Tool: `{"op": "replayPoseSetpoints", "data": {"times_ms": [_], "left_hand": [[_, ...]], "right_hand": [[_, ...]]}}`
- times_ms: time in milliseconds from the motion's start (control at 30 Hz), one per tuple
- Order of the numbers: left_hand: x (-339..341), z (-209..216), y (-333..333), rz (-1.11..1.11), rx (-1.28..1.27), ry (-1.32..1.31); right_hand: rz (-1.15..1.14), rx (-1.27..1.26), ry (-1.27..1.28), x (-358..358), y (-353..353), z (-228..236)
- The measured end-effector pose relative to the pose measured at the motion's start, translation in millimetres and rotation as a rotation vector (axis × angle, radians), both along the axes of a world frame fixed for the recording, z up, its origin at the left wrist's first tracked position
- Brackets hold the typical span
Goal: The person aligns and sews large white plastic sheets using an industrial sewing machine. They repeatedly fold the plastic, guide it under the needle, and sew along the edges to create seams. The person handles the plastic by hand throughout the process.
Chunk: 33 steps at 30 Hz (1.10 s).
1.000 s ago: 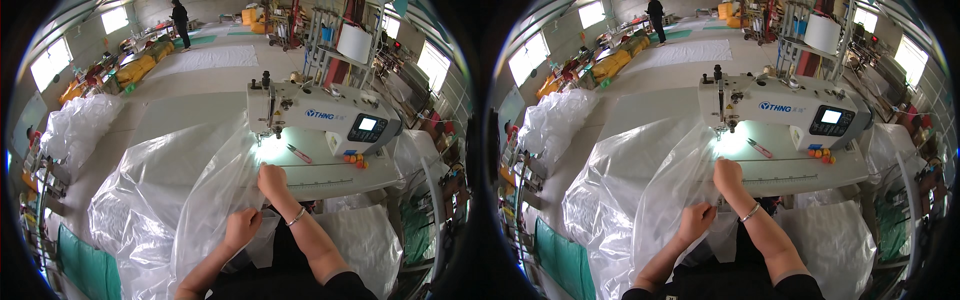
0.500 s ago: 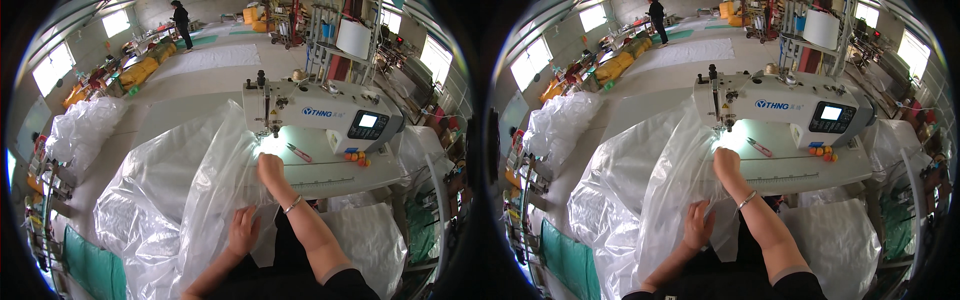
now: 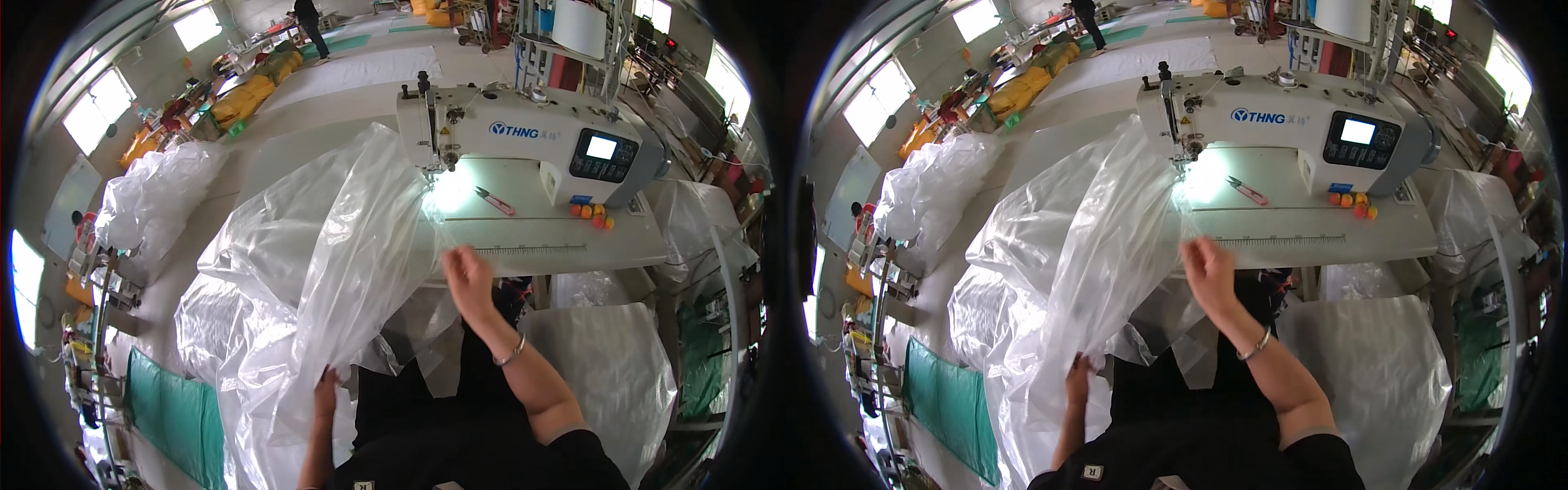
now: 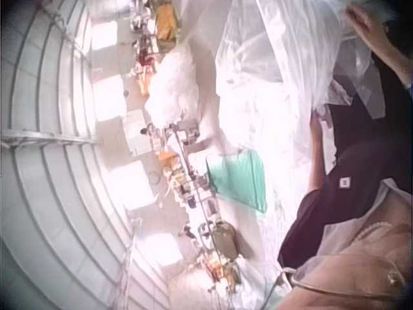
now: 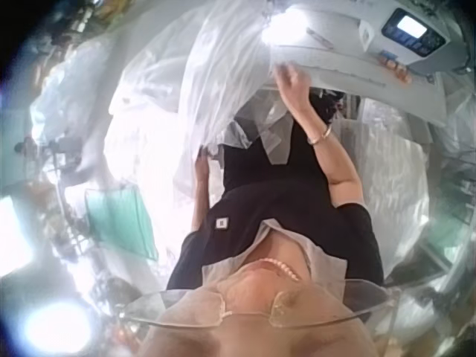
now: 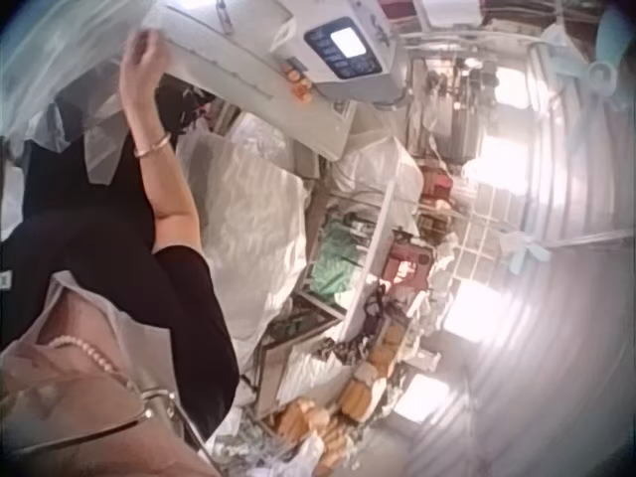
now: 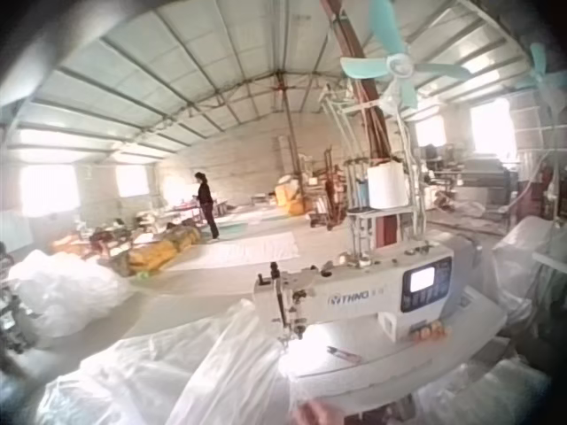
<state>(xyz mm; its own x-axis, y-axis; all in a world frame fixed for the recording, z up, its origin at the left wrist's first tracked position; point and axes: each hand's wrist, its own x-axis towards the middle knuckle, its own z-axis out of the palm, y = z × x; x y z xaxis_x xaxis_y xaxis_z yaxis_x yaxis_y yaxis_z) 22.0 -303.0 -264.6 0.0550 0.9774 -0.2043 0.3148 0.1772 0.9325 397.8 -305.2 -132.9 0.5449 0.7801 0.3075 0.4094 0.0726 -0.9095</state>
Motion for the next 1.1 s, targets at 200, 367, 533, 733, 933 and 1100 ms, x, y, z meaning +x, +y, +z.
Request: {"op": "replayPoseSetpoints", "data": {"times_ms": [200, 367, 533, 733, 933, 1100], "left_hand": [[-17, 188, -44, -0.153, -0.263, -0.230], [-9, 248, -63, -0.281, -0.119, -0.504], [-24, 248, -39, -0.237, -0.038, -0.358], [-44, 193, 11, -0.431, -0.149, 0.195], [20, 133, 5, -0.682, 0.777, 1.106], [131, 175, -70, -0.688, 0.334, 0.180]], "right_hand": [[0.597, -0.123, 0.710, -48, -15, -33], [0.967, 0.297, 1.488, -85, -29, -22], [1.253, 0.129, 1.253, -106, -87, -33], [1.170, -0.292, 1.030, -102, -139, -60], [1.079, -0.374, 0.108, -90, -150, -24], [1.046, -0.039, -0.330, -106, -149, -61]]}}
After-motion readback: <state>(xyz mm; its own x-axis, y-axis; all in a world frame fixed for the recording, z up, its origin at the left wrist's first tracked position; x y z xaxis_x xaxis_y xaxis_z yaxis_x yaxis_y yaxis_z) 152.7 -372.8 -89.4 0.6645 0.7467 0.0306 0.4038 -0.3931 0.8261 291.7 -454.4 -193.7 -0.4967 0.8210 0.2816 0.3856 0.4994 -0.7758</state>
